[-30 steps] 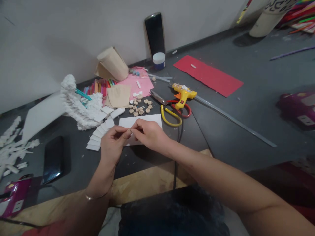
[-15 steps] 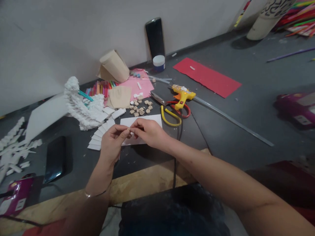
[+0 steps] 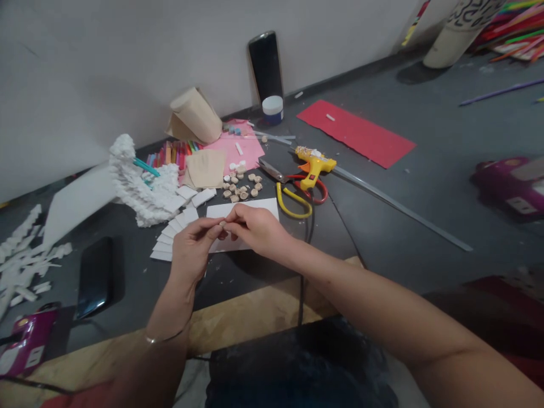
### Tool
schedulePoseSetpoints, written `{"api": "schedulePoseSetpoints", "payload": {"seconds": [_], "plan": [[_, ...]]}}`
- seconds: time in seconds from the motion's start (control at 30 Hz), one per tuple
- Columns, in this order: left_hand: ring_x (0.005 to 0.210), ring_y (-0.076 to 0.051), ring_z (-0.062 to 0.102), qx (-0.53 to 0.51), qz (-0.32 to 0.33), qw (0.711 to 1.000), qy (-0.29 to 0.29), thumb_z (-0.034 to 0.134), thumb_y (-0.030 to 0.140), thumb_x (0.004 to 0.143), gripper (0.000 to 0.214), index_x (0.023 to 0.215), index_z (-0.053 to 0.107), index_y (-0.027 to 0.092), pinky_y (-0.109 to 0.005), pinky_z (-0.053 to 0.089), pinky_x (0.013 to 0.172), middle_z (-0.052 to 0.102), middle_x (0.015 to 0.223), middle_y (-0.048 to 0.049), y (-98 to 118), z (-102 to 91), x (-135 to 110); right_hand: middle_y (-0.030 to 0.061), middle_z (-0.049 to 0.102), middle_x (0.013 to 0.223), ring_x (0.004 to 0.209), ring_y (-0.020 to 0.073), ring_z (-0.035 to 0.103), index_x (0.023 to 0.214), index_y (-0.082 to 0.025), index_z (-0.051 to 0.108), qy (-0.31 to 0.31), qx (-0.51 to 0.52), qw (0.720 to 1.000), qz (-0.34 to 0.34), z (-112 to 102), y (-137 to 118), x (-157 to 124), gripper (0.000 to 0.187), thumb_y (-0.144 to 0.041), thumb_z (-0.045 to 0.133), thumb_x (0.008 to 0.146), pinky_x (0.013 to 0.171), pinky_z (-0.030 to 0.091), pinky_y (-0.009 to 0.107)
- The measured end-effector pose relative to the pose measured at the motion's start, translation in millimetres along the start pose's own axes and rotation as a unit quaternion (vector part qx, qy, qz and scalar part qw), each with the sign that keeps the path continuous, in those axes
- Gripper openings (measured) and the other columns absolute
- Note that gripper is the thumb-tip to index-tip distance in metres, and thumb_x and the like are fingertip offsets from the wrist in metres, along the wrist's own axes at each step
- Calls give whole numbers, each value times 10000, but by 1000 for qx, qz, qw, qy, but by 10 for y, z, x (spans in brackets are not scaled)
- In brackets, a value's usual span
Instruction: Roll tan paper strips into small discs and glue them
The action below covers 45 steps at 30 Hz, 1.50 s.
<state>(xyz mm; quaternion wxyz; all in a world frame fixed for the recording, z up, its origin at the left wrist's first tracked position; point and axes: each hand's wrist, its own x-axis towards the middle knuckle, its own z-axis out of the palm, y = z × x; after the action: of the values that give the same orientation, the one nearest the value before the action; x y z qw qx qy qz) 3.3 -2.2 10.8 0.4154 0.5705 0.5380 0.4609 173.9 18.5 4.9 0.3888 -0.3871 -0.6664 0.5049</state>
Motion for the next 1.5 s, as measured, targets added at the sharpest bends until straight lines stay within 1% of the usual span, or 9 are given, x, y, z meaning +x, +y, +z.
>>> {"api": "schedulePoseSetpoints", "payload": {"seconds": [0.23,0.53,0.73,0.87,0.97,1.07,1.23,1.37,1.5], "plan": [[776,-152,658,3,11,1000,6,736,358,756,202,880,726,200,-286,544,747,713,870,-36,-23,7,11,-9,681,673,628,119,643,789,-184,620,29,-33,999,28,-41,-38,8,111,-282,641,838,614,450,229],[760,-157,666,-6,-6,1000,17,729,380,763,243,909,707,187,-297,546,753,714,843,-39,-80,22,15,3,697,731,682,123,668,824,-183,606,1,50,998,33,3,-24,-9,71,-249,601,848,639,489,234],[812,-161,659,-13,10,1000,23,773,394,711,274,869,681,189,-296,533,775,700,844,-32,-48,20,24,8,692,751,688,115,657,875,-181,614,-21,61,998,11,-13,-5,-5,103,-277,576,879,664,510,237],[780,-155,650,-39,8,999,9,804,392,671,284,826,666,197,-294,534,746,684,840,-26,-38,10,35,1,674,742,674,107,637,875,-178,628,-29,54,998,10,-35,-10,15,126,-296,584,882,658,503,232],[756,-156,655,-47,-16,999,-13,807,377,672,317,904,684,199,-298,537,733,691,838,-26,-54,-15,39,0,667,748,677,105,628,875,-176,630,-32,55,998,3,-39,-2,23,119,-282,579,884,661,498,231],[826,-172,664,-9,-6,1000,-25,767,359,728,296,970,716,196,-318,530,791,709,910,-51,-53,-33,30,-3,672,752,682,106,628,870,-181,627,-25,30,999,-7,-36,16,22,109,-276,577,886,667,489,233],[863,-175,659,52,33,998,-10,728,335,770,174,890,742,209,-306,512,799,713,915,-48,-2,-16,13,-4,695,734,677,115,643,837,-187,624,8,-29,1000,-5,-40,26,14,122,-300,602,878,650,462,234],[817,-163,654,70,23,997,10,732,330,759,170,874,736,204,-279,509,748,716,874,-34,0,-1,17,2,704,725,672,124,651,818,-183,626,25,-56,998,1,-61,23,19,141,-318,646,851,625,448,232],[790,-165,659,53,-12,998,19,742,349,743,223,897,725,189,-282,515,746,722,850,-31,-38,-12,25,1,718,779,719,117,660,881,-182,641,-2,-64,998,-23,-76,31,26,59,-229,608,865,659,452,224]]}}
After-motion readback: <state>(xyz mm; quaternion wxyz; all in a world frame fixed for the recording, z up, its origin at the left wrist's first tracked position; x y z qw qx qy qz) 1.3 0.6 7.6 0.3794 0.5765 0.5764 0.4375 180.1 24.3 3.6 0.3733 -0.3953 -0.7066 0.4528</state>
